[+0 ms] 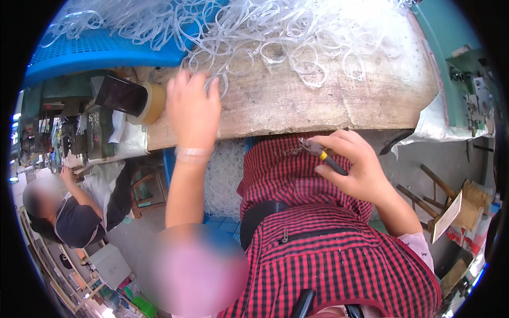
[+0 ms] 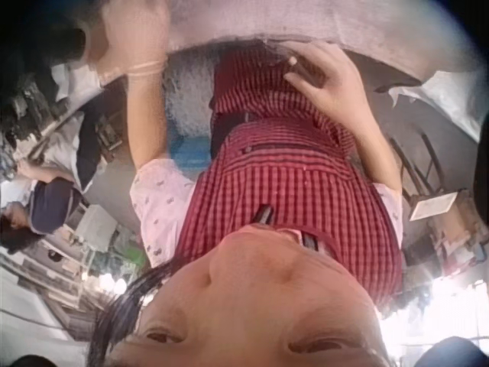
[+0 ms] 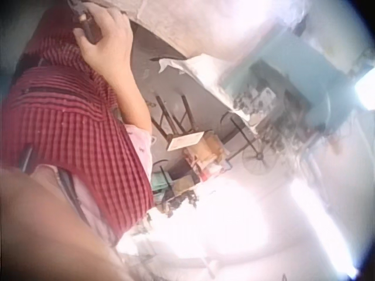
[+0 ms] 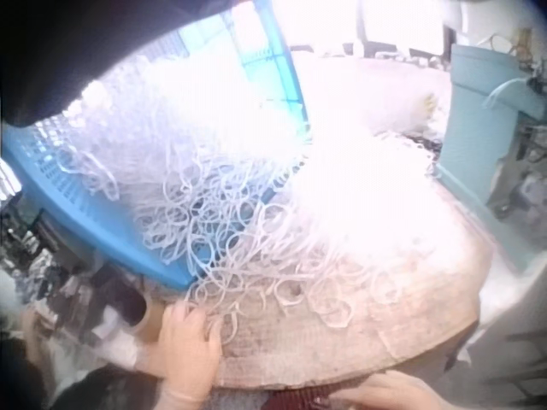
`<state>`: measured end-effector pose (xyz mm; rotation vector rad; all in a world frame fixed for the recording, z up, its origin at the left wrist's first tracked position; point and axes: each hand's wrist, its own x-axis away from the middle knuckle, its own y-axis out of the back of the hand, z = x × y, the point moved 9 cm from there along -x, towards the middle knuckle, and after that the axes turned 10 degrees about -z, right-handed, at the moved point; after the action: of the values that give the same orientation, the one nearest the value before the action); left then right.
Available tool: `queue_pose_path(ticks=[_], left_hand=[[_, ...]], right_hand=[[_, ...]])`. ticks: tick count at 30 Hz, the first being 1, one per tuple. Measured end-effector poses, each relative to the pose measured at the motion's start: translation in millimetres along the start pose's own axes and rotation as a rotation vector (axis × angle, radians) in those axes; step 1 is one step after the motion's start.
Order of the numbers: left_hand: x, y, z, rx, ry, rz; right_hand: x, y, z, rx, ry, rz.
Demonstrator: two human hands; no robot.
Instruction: The person repeatedly picks up clear plastic cord loops from a blue basket and trims them with pliers. The person holds each loop, snips a section, and places the trimmed piece back into the basket. This cycle continues throughout the clip.
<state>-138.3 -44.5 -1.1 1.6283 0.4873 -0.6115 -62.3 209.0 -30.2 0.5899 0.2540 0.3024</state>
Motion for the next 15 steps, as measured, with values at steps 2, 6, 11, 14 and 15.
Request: queue_pose_path(ticks=[2,6,11,14,15], left_hand=[[2.5,-40.4,9.4,-0.234,0.042,0.087],[9.6,-55.9,7.1,-0.202,-0.018,0.026],[7.5,31.2,-51.7,0.212,-0.179,-0.002],[8.0,66.7,-82.7,0.167,-0.334,-0.006],[2.9,76.2,-75.3,0.342,-0.233,-0.030]], right_hand=[[3.2,-6.1,-14.9,-0.152,-0.066,-0.078],[2.3,-2.7,-46.9,-0.440,-0.441,-0.199],[-47.0,11.5,-36.4,-0.731,-0.375,-0.314],[-66.9,18.4,-27.7,-0.730,-0.380,-0.187],[-65.6,16.6,-28.3,-0.710,-0.398,-0.155]])
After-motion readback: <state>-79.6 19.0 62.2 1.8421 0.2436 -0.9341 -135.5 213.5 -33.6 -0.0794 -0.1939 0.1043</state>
